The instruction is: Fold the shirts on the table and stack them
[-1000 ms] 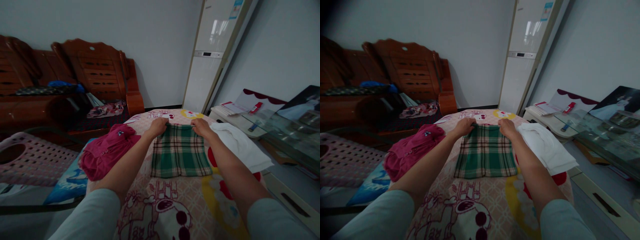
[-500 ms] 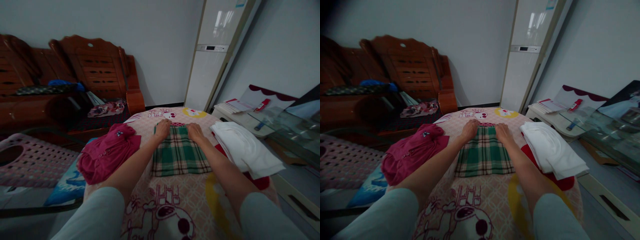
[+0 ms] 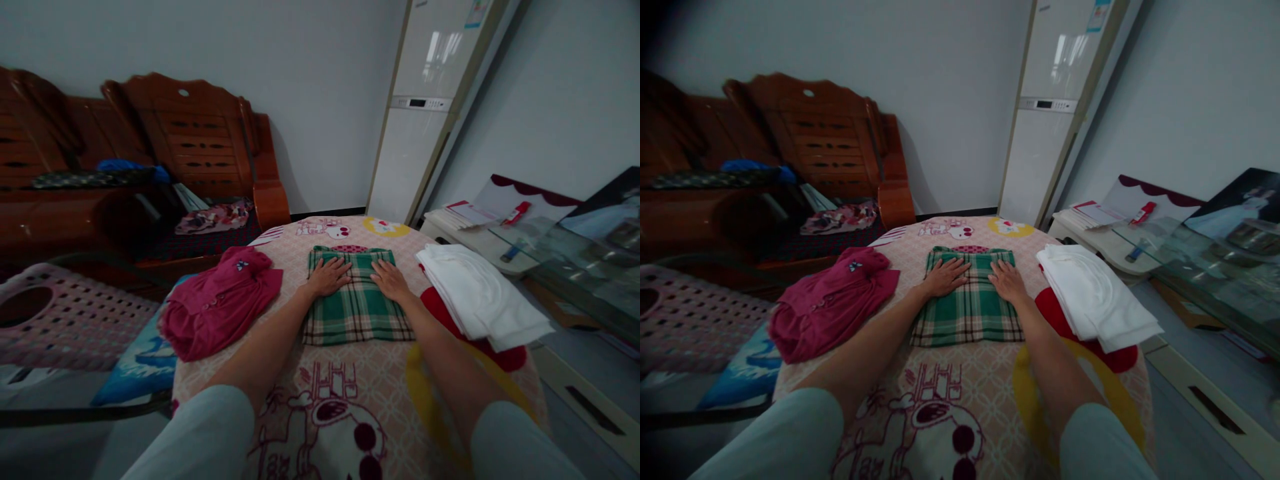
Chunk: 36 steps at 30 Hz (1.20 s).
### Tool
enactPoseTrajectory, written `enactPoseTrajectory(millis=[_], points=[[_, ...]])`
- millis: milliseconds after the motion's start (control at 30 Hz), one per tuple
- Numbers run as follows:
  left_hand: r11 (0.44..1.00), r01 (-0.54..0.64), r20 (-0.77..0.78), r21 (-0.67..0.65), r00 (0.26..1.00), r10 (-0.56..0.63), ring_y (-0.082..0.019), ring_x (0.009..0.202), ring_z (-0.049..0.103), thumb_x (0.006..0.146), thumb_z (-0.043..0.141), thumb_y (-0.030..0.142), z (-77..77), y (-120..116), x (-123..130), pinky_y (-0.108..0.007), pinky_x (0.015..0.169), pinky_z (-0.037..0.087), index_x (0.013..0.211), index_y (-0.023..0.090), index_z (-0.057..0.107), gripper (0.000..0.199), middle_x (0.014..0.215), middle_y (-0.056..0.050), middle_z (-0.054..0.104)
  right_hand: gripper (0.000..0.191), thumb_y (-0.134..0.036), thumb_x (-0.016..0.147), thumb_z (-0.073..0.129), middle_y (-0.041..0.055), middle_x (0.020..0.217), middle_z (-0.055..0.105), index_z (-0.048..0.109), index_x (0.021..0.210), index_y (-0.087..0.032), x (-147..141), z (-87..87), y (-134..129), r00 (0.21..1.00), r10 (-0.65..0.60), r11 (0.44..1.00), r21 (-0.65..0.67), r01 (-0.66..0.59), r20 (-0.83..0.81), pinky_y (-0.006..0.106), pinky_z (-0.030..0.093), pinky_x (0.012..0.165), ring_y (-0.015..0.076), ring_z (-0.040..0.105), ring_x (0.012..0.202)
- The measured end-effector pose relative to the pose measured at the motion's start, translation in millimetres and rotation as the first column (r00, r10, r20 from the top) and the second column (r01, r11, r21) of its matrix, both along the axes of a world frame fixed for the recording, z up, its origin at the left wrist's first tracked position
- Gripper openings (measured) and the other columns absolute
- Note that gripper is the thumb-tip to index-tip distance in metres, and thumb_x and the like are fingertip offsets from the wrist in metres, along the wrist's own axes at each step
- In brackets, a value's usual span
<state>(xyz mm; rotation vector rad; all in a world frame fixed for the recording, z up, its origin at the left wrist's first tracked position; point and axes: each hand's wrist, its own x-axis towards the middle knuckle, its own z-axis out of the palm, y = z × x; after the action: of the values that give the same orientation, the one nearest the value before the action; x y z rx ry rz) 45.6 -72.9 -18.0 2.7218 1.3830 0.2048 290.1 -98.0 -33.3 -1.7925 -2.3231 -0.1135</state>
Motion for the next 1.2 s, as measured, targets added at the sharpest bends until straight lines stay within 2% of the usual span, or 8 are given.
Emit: enactPoseTrajectory(millis=[100,233,400,533,700,800,967,1200], points=[[1.0,-0.029,0.013,-0.008,0.999,0.03,-0.028,0.147,0.028,0.1,0.037,0.043,6.0,-7,1,-0.057,0.116,0.023,0.151,0.026,0.034,0.054,0.158,-0.012,0.034,0.046,-0.035,0.099,0.042,0.0174,0.147,0.049,0.054,0.138,-0.013,0,0.7,-13,0.998,0.039,0.998,0.054,-0.037,-0.045,0.047,0.034,0.113,0.0279,0.041,0.139],[0.999,-0.027,0.11,-0.031,0.994,0.03,-0.026,0.144,0.035,0.098,0.044,0.037,15.7,-33,-1,-0.045,0.116,0.031,0.144,0.015,0.044,0.051,0.154,-0.018,0.039,0.039,-0.029,0.098,0.043,0.017,0.136,0.059,0.063,0.128,-0.014,3,6.2,-51,0.962,0.198,0.975,0.137,-0.174,-0.187,0.05,0.038,0.111,0.027,0.051,0.131],[0.968,0.233,0.167,-0.092,0.962,-0.216,-0.024,0.141,0.04,0.094,0.05,0.049,19.3,-100,-6,-0.037,0.114,0.035,0.144,0.015,0.043,0.061,0.152,-0.016,0.043,0.039,-0.031,0.092,0.056,0.0146,0.129,0.065,0.064,0.128,-0.018,10,10.0,-118,0.869,0.358,0.934,0.136,-0.331,-0.341,0.049,0.046,0.106,0.0264,0.058,0.123],[0.95,0.303,0.101,-0.077,0.95,-0.295,-0.029,0.145,0.032,0.089,0.056,0.052,9.1,-139,1,-0.042,0.117,0.03,0.148,0.012,0.037,0.074,0.156,-0.02,0.035,0.047,-0.022,0.086,0.06,0.0134,0.134,0.062,0.061,0.133,-0.019,5,6.5,-150,0.875,0.403,0.915,0.101,-0.391,-0.269,0.05,0.045,0.107,0.0279,0.056,0.126],[0.961,0.271,0.017,-0.044,0.962,-0.271,-0.029,0.147,0.028,0.096,0.045,0.045,-1.4,-143,8,-0.049,0.118,0.026,0.151,0.015,0.033,0.064,0.158,-0.017,0.03,0.044,-0.011,0.087,0.046,0.0156,0.129,0.065,0.066,0.126,-0.015,-1,3.6,-155,0.909,0.408,0.911,0.109,-0.398,-0.085,0.05,0.048,0.103,0.0287,0.058,0.123],[0.975,0.219,-0.003,-0.026,0.976,-0.219,-0.027,0.145,0.034,0.097,0.041,0.026,-4.0,-139,-1,-0.045,0.117,0.03,0.15,0.014,0.033,0.055,0.156,-0.017,0.036,0.046,-0.007,0.085,0.044,0.0143,0.127,0.067,0.068,0.123,-0.016,8,-1.6,-150,0.938,0.344,0.933,0.129,-0.335,-0.054,0.048,0.049,0.103,0.0271,0.06,0.12],[0.975,0.219,0.001,-0.027,0.976,-0.219,-0.024,0.143,0.037,0.086,0.039,0.003,-9.6,-136,-33,-0.041,0.116,0.033,0.149,0.015,0.037,0.064,0.153,-0.015,0.041,0.049,-0.005,0.082,0.042,0.0143,0.125,0.068,0.071,0.12,-0.016,32,-11.5,-143,0.959,0.259,0.958,0.156,-0.24,-0.113,0.048,0.048,0.105,0.0268,0.061,0.118],[0.98,0.197,0.15,0.026,0.969,-0.199,-0.02,0.138,0.045,0.087,0.039,0.003,-11.9,-137,-66,-0.04,0.115,0.039,0.145,0.018,0.044,0.061,0.149,-0.012,0.047,0.053,-0.003,0.072,0.045,0.0121,0.125,0.068,0.072,0.116,-0.019,48,-14.1,-136,0.908,0.264,0.961,0.164,-0.221,-0.326,0.049,0.05,0.104,0.0261,0.062,0.118]])
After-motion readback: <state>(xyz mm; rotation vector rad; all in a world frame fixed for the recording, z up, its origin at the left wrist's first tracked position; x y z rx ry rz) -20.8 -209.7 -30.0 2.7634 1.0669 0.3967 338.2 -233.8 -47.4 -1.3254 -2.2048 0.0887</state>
